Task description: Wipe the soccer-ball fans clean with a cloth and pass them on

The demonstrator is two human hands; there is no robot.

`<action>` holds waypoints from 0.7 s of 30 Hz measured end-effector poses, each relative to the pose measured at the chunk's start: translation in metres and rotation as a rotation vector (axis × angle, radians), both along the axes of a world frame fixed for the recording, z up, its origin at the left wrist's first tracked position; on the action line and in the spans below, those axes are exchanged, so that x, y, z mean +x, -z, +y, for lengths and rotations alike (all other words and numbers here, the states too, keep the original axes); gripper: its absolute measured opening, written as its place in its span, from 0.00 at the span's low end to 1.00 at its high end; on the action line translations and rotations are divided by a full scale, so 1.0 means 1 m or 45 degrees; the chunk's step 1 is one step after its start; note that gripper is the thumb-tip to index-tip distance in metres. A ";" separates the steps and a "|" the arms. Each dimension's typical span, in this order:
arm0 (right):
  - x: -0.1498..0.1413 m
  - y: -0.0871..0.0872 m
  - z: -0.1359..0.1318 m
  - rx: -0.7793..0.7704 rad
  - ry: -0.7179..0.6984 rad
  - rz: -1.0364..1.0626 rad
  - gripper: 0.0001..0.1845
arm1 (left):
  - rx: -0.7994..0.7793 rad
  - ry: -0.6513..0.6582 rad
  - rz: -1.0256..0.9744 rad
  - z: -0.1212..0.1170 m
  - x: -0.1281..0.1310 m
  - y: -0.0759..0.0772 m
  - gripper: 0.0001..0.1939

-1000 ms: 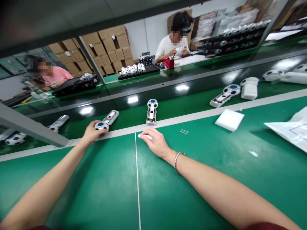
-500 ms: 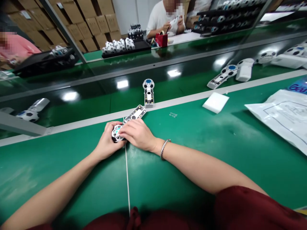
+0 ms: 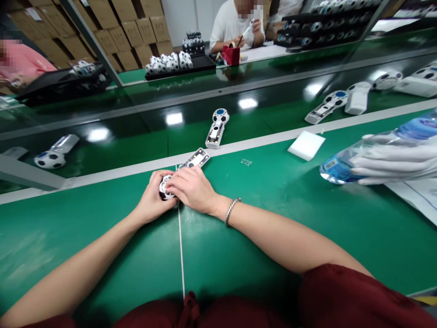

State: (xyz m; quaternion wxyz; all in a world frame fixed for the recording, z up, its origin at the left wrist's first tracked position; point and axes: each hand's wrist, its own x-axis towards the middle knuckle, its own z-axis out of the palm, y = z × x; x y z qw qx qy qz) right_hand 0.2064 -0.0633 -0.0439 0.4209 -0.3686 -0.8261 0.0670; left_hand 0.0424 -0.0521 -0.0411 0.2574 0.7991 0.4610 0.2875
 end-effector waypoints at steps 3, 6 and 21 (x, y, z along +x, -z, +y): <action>0.000 0.000 0.006 -0.078 0.061 0.141 0.06 | 0.000 0.015 -0.009 0.001 -0.001 0.000 0.26; 0.007 -0.001 0.009 -0.153 0.120 0.376 0.04 | -0.031 0.028 -0.008 0.002 -0.002 -0.001 0.26; 0.016 0.005 0.019 -0.165 0.147 0.484 0.06 | 0.481 0.202 0.864 0.110 -0.009 -0.032 0.24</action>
